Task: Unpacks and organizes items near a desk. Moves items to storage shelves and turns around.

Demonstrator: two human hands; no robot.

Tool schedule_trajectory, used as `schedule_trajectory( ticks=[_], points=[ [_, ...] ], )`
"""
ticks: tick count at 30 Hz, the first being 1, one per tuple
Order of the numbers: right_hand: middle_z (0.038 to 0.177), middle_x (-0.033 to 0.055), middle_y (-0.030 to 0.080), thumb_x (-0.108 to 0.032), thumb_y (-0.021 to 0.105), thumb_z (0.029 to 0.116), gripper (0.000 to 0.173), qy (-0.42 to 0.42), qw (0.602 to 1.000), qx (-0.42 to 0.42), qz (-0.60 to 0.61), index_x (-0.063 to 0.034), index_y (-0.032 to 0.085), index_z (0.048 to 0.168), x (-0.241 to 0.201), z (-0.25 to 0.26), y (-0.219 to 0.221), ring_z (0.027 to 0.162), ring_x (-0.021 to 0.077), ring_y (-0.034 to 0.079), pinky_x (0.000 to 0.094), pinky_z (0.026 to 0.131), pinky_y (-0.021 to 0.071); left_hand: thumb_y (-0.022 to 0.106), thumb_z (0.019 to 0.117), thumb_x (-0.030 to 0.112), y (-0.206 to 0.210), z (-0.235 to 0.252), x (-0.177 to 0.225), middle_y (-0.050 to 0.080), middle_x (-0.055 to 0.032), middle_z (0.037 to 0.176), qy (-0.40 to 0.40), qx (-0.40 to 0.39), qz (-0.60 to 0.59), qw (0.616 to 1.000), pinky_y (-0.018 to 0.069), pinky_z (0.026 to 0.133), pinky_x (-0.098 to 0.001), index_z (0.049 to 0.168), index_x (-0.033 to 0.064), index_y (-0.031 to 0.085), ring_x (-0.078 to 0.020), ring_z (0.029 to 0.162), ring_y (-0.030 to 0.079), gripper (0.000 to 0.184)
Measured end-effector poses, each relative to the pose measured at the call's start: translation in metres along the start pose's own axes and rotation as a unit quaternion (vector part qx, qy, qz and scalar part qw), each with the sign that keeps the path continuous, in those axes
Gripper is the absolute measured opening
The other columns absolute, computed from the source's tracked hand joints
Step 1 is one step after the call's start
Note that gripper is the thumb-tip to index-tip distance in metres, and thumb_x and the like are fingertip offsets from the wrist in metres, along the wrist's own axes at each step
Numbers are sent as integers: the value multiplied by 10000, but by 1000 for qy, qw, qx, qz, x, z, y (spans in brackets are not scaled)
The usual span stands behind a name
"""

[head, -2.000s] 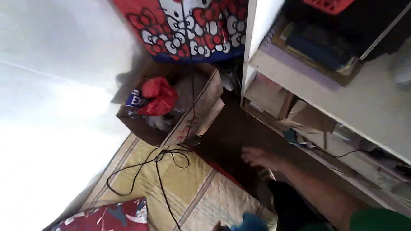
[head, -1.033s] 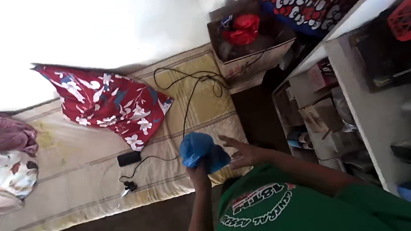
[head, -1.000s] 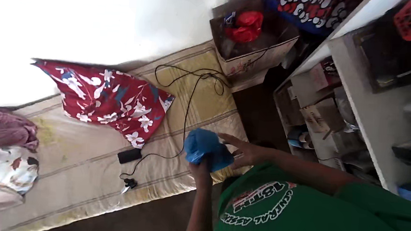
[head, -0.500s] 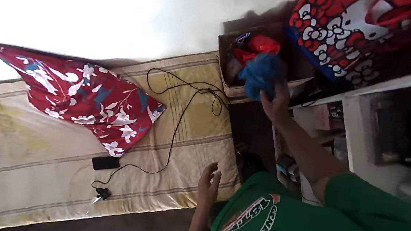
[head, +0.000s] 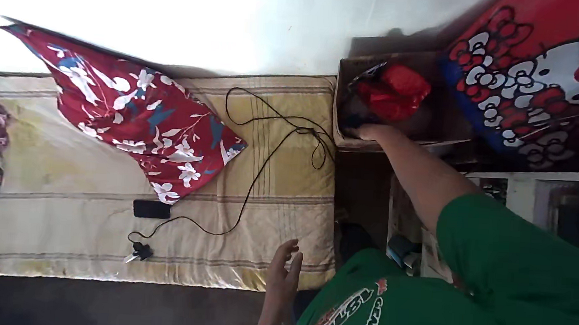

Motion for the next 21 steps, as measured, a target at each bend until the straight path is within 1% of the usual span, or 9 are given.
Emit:
schedule_trajectory(
  ticks=[3,4,6,8,11,13,15,18,21],
  points=[
    [1387,305,574,-426,405,1103,561,-87,988,123,26,38,653,1300,-7,-36,-19,1323,461,532,656,1105,373,528,988,117,-27,-7,0,653,-243,1251,48,37,12,998,533,976,-392,1289,-96,599,-258,1127,664,376],
    [1424,294,540,-367,460,1095,477,-124,977,169,30,5,652,1323,-6,-53,-22,1327,455,524,640,1107,388,531,983,98,-39,-11,-2,673,-229,1193,61,62,11,996,540,955,-354,1260,-105,609,-215,1083,675,352],
    [1479,305,484,-288,546,1063,420,-175,952,249,44,-3,629,1361,2,-91,-14,1363,462,489,609,1124,389,552,978,62,-63,-23,-9,699,-184,1048,87,115,4,990,554,847,-256,1165,-132,631,-96,917,681,281],
    [1478,295,491,-258,576,1049,417,-169,941,284,71,-1,616,1375,17,-135,12,1388,443,471,576,1149,379,551,969,18,-84,-35,-18,682,-90,959,125,138,-27,982,546,775,-179,1109,-153,611,12,811,641,228],
    [1375,236,601,-243,600,1034,376,-125,935,314,106,-9,658,1322,46,-199,78,1301,394,566,565,1116,429,521,977,-24,-102,-51,-30,665,66,899,172,119,-81,974,578,768,-181,1090,-90,604,56,792,645,155],
    [1410,221,578,-261,587,1046,411,-67,951,272,127,-23,617,1379,56,-244,140,1327,384,546,563,1135,410,495,985,-40,-106,-63,-40,653,121,854,205,83,-107,969,581,760,-189,1077,-59,600,58,767,646,142],
    [1394,222,593,-282,593,1044,411,-18,968,214,132,-51,620,1383,58,-277,213,1320,398,549,591,1127,412,482,990,-45,-108,-74,-52,647,144,795,229,44,-112,966,577,721,-183,1062,-43,609,57,722,642,146],
    [1377,290,588,-270,567,1056,438,-19,989,83,122,6,589,1396,56,-306,322,1320,477,530,669,1107,375,446,1010,-21,-110,-90,-64,597,144,712,215,7,-95,972,544,601,-143,1043,-43,603,70,620,602,162],
    [1331,309,609,-252,590,1045,424,-13,994,10,109,36,607,1356,52,-337,388,1288,497,547,686,1079,383,399,1055,60,-109,-109,-56,527,170,619,185,11,-79,979,466,509,-117,995,-4,591,90,518,519,211]
  ],
)
Point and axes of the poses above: each hand's wrist, its own z-axis towards the middle knuckle, its own y-axis out of the palm, x = y × z, the point moved 6 cm from there along z, towards the middle knuckle
